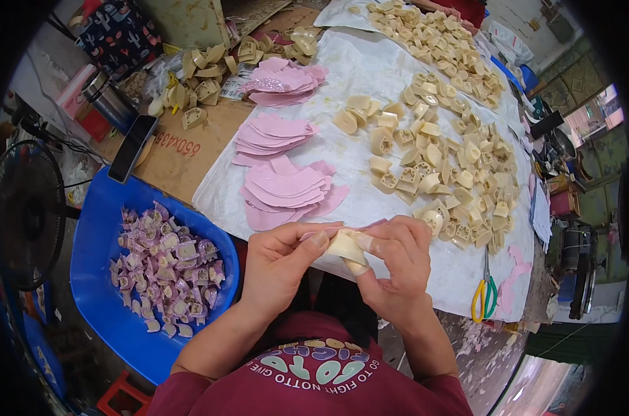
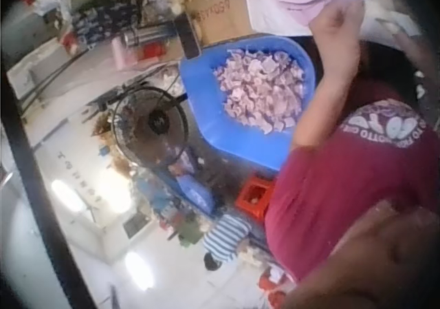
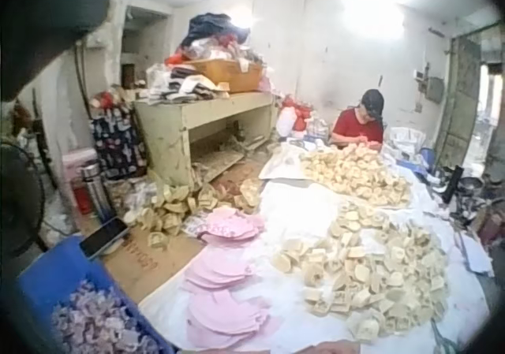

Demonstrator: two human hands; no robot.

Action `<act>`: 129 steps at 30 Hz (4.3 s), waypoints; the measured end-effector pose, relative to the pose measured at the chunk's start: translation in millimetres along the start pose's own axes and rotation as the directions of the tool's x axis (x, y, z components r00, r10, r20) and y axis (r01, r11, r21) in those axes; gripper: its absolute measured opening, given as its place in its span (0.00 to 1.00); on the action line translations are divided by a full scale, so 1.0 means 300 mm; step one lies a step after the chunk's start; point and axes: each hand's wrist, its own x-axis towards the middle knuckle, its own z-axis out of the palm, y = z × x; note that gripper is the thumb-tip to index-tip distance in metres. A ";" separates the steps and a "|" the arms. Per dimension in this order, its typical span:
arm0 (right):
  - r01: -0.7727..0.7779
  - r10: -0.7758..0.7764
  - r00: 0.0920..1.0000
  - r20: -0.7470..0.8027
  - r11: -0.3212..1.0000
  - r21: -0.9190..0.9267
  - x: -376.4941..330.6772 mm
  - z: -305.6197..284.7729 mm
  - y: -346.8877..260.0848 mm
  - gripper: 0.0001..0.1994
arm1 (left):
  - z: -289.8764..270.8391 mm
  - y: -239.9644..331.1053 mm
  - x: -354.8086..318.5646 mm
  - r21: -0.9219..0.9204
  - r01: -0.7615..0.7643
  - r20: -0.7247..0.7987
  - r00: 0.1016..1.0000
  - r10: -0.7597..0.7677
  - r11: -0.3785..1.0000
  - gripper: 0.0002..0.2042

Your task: The person wraps small, beige, rectangular items with pink, glittery paper. They pick up a piece of paper and an item, fold the paper around the item, and place the finished wrapped unit into a blue bin. The process is repeated continuously throughout the video.

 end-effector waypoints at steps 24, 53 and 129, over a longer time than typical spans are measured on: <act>0.040 -0.054 0.989 0.138 0.994 0.102 -0.043 0.027 0.040 0.13 | -0.064 0.040 0.064 0.225 0.227 0.309 0.906 -0.291 0.948 0.19; -0.691 0.581 0.719 0.381 0.547 0.471 -0.085 0.075 0.018 0.10 | -0.060 -0.035 0.083 0.610 -0.495 0.349 0.869 0.351 0.618 0.07; -0.451 0.289 0.884 0.369 0.738 0.502 -0.038 0.063 0.084 0.04 | -0.032 -0.080 0.036 0.290 -0.089 0.128 0.990 0.053 0.953 0.05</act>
